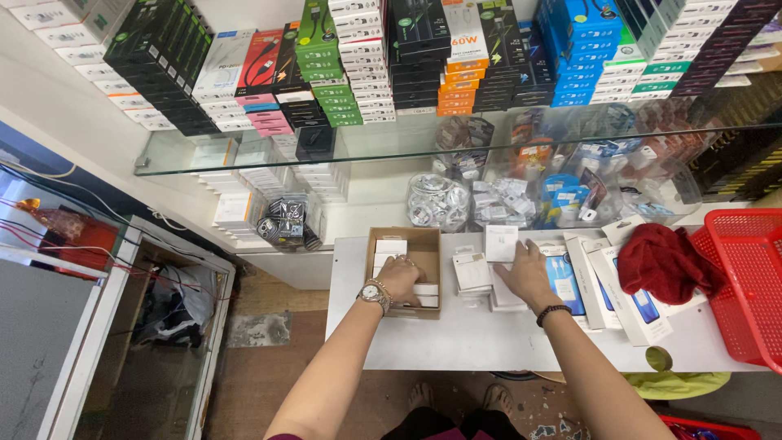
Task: The person picks up white charger boxes from the glass display shelf and wipes each one with a red cloth. They stack the wiped boxes and place them one by one into an open cardboard box on the counter, continuing until the box is filled.
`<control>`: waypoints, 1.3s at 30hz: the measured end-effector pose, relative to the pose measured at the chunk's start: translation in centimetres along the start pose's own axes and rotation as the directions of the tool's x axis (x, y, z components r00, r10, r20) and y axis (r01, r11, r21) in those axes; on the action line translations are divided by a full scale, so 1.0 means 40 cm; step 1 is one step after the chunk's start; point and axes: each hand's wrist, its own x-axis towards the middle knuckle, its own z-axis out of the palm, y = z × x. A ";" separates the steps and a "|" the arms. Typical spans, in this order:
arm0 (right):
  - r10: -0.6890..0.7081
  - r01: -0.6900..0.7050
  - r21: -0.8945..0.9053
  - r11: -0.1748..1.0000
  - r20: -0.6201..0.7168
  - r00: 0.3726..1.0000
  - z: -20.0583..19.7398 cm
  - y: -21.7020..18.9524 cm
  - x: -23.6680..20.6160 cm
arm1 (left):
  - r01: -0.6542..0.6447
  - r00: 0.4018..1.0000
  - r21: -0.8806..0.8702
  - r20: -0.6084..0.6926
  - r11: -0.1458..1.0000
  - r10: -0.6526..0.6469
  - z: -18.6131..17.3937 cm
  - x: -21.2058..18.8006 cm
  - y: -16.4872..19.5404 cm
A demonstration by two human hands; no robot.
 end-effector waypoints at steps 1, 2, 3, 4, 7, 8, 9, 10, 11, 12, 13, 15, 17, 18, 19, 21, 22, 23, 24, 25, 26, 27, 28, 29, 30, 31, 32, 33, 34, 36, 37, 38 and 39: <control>-0.086 0.092 0.078 0.993 -0.083 0.993 -0.030 -0.043 0.008 | -0.018 1.000 0.057 -0.021 0.998 0.019 0.005 0.001 0.008; -0.151 0.162 0.137 0.977 -0.085 0.985 -0.060 -0.088 0.012 | -0.035 0.998 0.115 -0.043 0.993 0.040 0.011 0.003 0.012; -0.215 0.230 0.195 0.953 -0.093 0.972 -0.091 -0.135 0.015 | -0.040 0.997 0.055 -0.065 0.998 0.044 0.016 0.005 0.011; -0.277 0.295 0.253 0.921 -0.107 0.955 -0.116 -0.181 0.012 | -0.047 0.995 -0.004 -0.088 0.999 0.046 0.023 0.007 0.008; -0.378 0.351 0.311 0.883 0.028 0.925 -0.158 -0.298 -0.015 | -0.050 0.985 -0.077 -0.171 0.996 0.036 0.044 0.013 -0.005; -0.460 0.443 0.233 0.866 0.026 0.887 -0.161 -0.328 -0.023 | -0.051 0.978 -0.083 -0.204 0.995 0.033 0.048 0.018 -0.008; -0.536 0.525 0.153 0.837 0.036 0.844 -0.158 -0.351 -0.033 | -0.030 0.979 -0.057 -0.205 0.998 0.018 0.052 0.023 -0.008; -0.605 0.602 0.071 0.796 0.053 0.794 -0.153 -0.365 -0.043 | -0.011 0.978 -0.030 -0.208 0.999 0.005 0.053 0.029 -0.004; -0.620 0.622 0.014 0.783 0.086 0.780 -0.145 -0.374 -0.052 | 0.010 0.977 -0.004 -0.211 1.000 -0.010 0.052 0.033 0.000; -0.634 0.642 -0.040 0.766 0.122 0.764 -0.135 -0.377 -0.060 | 0.019 0.981 0.015 -0.196 1.000 -0.016 0.048 0.035 0.007; -0.645 0.662 -0.093 0.744 0.158 0.748 -0.126 -0.377 -0.067 | 0.028 0.983 0.035 -0.182 0.999 -0.022 0.039 0.036 0.013; -0.619 0.627 -0.007 0.779 0.151 0.771 -0.112 -0.370 -0.077 | 0.034 0.980 -0.035 -0.194 0.999 -0.040 0.013 0.021 0.023; -0.546 0.529 0.140 0.837 0.164 0.821 -0.114 -0.363 -0.078 | 0.018 0.969 -0.210 -0.239 0.978 -0.069 -0.030 -0.016 0.021; -0.488 0.442 0.241 0.864 0.187 0.852 -0.118 -0.364 -0.078 | -0.036 0.956 -0.253 -0.292 0.967 -0.040 -0.059 -0.035 0.017; -0.430 0.346 0.337 0.876 0.216 0.877 -0.122 -0.370 -0.082 | -0.093 0.938 -0.292 -0.346 0.952 -0.014 -0.090 -0.057 0.011; -0.597 0.439 0.564 0.699 0.122 0.793 -0.160 -0.373 -0.066 | -0.166 0.911 -0.407 -0.411 0.898 -0.017 -0.161 -0.094 0.003; -0.663 0.469 0.660 0.587 0.060 0.746 -0.181 -0.378 -0.056 | -0.182 0.907 -0.483 -0.418 0.856 -0.044 -0.199 -0.111 -0.003; -0.618 0.388 0.683 0.618 0.117 0.778 -0.200 -0.381 -0.053 | -0.196 0.904 -0.557 -0.421 0.807 -0.071 -0.232 -0.121 -0.001; -0.569 0.303 0.700 0.646 0.177 0.803 -0.218 -0.378 -0.055 | -0.210 0.891 -0.579 -0.445 0.788 -0.090 -0.261 -0.124 0.005; -0.519 0.218 0.711 0.669 0.237 0.821 -0.233 -0.374 -0.054 | -0.226 0.876 -0.600 -0.469 0.768 -0.109 -0.287 -0.123 0.009; -0.473 0.163 0.731 0.663 0.240 0.848 -0.245 -0.369 -0.048 | -0.243 0.860 -0.619 -0.493 0.747 -0.129 -0.307 -0.120 0.013; -0.426 0.110 0.750 0.653 0.243 0.871 -0.256 -0.358 -0.042 | -0.275 0.845 -0.657 -0.513 0.702 -0.149 -0.317 -0.107 0.027; -0.380 0.058 0.768 0.638 0.248 0.891 -0.259 -0.341 -0.038 | -0.308 0.829 -0.691 -0.532 0.654 -0.171 -0.319 -0.087 0.046; -0.320 0.018 0.776 0.631 0.239 0.917 -0.258 -0.316 -0.036 | -0.341 0.812 -0.719 -0.550 0.605 -0.195 -0.314 -0.072 0.056; -0.261 -0.019 0.785 0.620 0.229 0.938 -0.256 -0.284 -0.029 | -0.317 0.804 -0.718 -0.550 0.620 -0.226 -0.301 -0.065 0.056; -0.200 -0.055 0.793 0.607 0.220 0.955 -0.248 -0.252 -0.018 | -0.292 0.795 -0.718 -0.550 0.632 -0.258 -0.282 -0.057 0.053; -0.073 -0.168 0.708 0.686 0.297 0.952 -0.230 -0.217 -0.014 | -0.264 0.785 -0.719 -0.547 0.642 -0.290 -0.256 -0.050 0.049; 0.059 -0.280 0.609 0.743 0.356 0.933 -0.204 -0.180 -0.013 | -0.222 0.793 -0.726 -0.523 0.651 -0.313 -0.225 -0.046 0.036; 0.194 -0.389 0.498 0.775 0.399 0.896 -0.172 -0.147 -0.011 | -0.177 0.800 -0.732 -0.496 0.658 -0.336 -0.193 -0.048 0.016; 0.139 -0.373 0.524 0.766 0.431 0.892 -0.097 -0.095 -0.014 | -0.061 0.795 -0.670 -0.480 0.739 -0.370 -0.133 -0.043 -0.030; 0.111 -0.366 0.537 0.760 0.446 0.888 -0.059 -0.080 -0.016 | 0.011 0.785 -0.596 -0.492 0.803 -0.377 -0.109 -0.037 -0.055; 0.127 -0.272 0.401 0.875 0.352 0.927 -0.024 -0.074 -0.018 | 0.086 0.775 -0.514 -0.504 0.854 -0.381 -0.082 -0.032 -0.073; 0.118 -0.180 0.240 0.954 0.251 0.961 0.002 -0.074 -0.022 | 0.136 0.790 -0.492 -0.470 0.860 -0.394 -0.055 -0.026 -0.086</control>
